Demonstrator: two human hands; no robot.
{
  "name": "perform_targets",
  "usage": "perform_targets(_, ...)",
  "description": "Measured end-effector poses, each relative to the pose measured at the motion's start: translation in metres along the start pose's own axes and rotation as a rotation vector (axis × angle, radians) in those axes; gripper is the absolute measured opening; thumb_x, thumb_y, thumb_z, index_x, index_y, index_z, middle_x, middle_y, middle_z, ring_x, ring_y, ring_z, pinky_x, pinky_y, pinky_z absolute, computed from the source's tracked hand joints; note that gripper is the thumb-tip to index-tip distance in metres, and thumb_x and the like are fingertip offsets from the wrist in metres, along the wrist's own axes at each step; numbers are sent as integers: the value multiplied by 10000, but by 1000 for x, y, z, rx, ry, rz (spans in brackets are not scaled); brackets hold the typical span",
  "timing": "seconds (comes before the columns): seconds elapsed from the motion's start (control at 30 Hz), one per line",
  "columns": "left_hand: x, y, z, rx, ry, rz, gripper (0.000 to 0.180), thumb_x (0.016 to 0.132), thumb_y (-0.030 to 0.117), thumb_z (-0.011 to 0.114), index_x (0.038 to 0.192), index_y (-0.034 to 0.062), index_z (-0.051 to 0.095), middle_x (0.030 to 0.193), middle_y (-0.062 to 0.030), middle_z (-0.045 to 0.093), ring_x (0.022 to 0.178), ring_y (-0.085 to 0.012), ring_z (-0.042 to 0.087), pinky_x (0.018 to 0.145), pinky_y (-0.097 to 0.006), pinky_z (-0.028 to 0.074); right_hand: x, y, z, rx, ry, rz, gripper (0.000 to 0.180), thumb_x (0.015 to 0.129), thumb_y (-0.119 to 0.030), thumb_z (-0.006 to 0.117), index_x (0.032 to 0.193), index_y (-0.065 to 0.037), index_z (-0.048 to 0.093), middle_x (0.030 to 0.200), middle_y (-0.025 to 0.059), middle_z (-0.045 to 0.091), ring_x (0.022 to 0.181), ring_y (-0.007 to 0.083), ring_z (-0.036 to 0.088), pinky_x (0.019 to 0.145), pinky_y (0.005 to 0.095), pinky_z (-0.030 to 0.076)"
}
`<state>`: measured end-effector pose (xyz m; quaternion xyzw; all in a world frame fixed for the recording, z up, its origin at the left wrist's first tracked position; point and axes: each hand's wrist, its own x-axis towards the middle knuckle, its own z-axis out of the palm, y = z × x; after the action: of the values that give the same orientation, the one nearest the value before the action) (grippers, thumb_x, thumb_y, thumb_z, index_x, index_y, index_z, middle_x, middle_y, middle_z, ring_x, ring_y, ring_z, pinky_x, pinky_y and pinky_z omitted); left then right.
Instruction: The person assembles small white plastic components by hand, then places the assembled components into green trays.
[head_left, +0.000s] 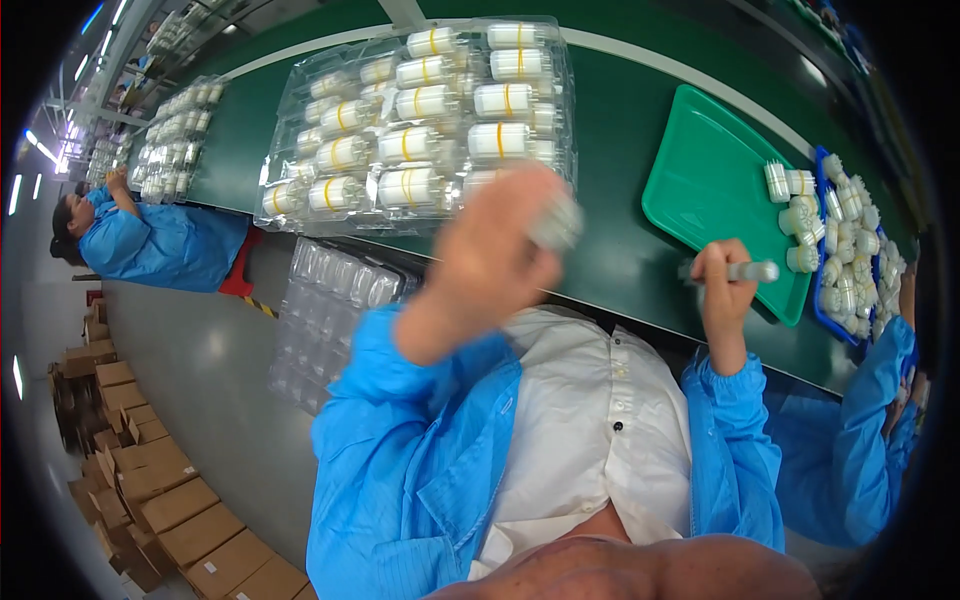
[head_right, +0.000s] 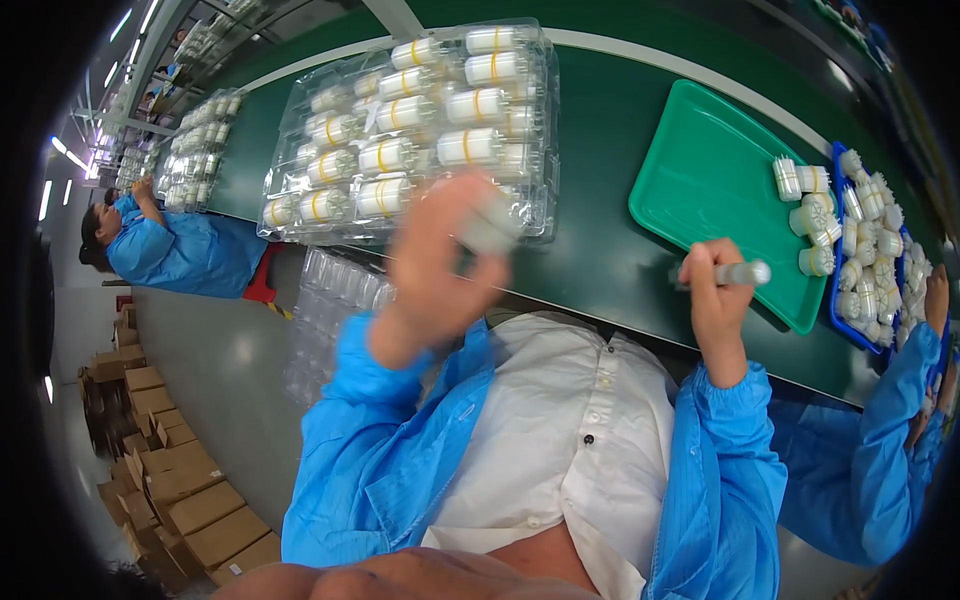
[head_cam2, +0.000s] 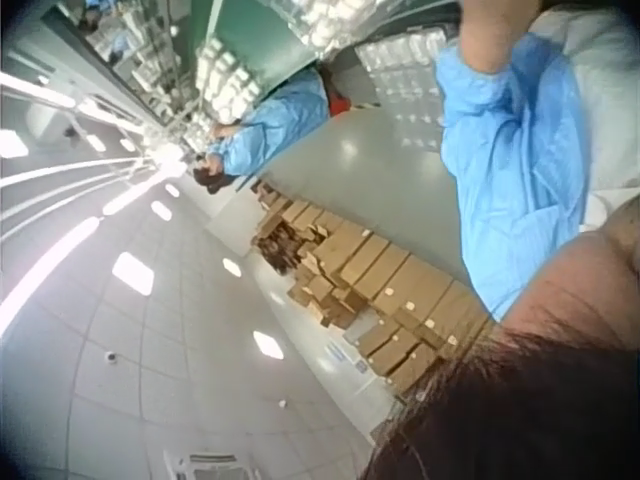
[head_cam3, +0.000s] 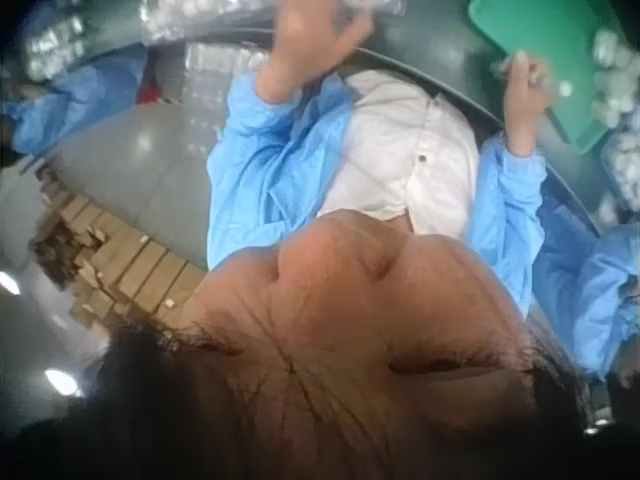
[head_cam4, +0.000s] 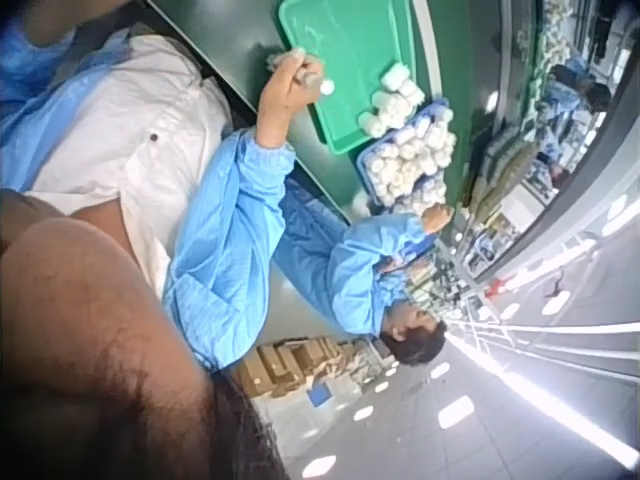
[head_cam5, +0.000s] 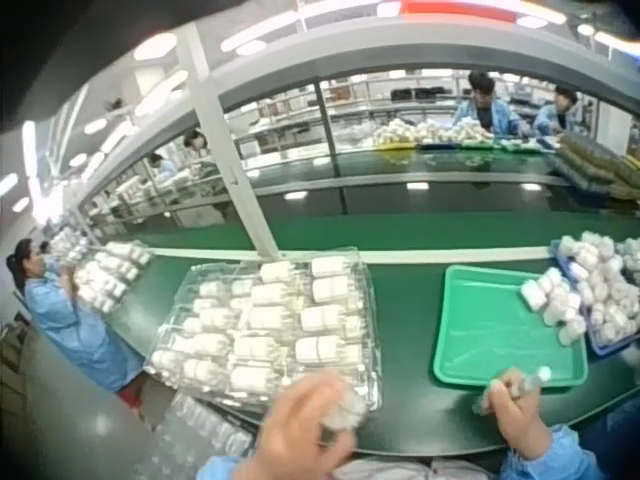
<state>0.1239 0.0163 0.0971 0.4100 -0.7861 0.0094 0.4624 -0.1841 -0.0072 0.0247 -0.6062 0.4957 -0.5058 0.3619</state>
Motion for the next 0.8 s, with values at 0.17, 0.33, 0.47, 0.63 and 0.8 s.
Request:
perform_targets(0.17,58,-138,-103,501,-121,-195,512,845,13,625,1351,46,554,1300,-149,604,1178,-295,583,976,-386,473,-25,31,4,-338,-13,-150,205,928,-103,707,798,-37,562,593,46,549,498,127,505,481,286,387)
perform_targets(0.33,41,-227,-115,388,-426,-303,458,937,130,575,1386,53,526,1362,-187,567,1249,-355,539,1054,-414,426,-32,9,7,-393,-12,-181,192,887,-135,752,858,-57,579,631,59,585,522,164,548,495,307,421)
perform_targets(0.47,40,-212,-116,491,-395,-262,418,1012,190,507,1398,30,523,1403,-214,545,1315,-374,492,1112,-416,366,-40,9,10,-277,62,-130,220,870,-198,773,939,-89,595,687,70,620,533,185,581,497,326,446)
perform_targets(0.63,51,-16,-47,704,-322,-7,421,959,70,552,1376,17,543,1373,-188,577,1348,-410,462,1117,-535,331,-40,11,-13,-356,54,-219,185,870,-143,751,932,-60,598,703,87,626,561,234,603,518,358,456)
perform_targets(0.8,74,77,122,-11,-417,185,416,792,-94,562,1196,-12,617,1190,-175,644,1215,-365,583,1016,-463,465,-45,3,-46,-449,119,-223,143,877,-108,716,917,-45,593,654,92,583,520,257,565,495,374,422)
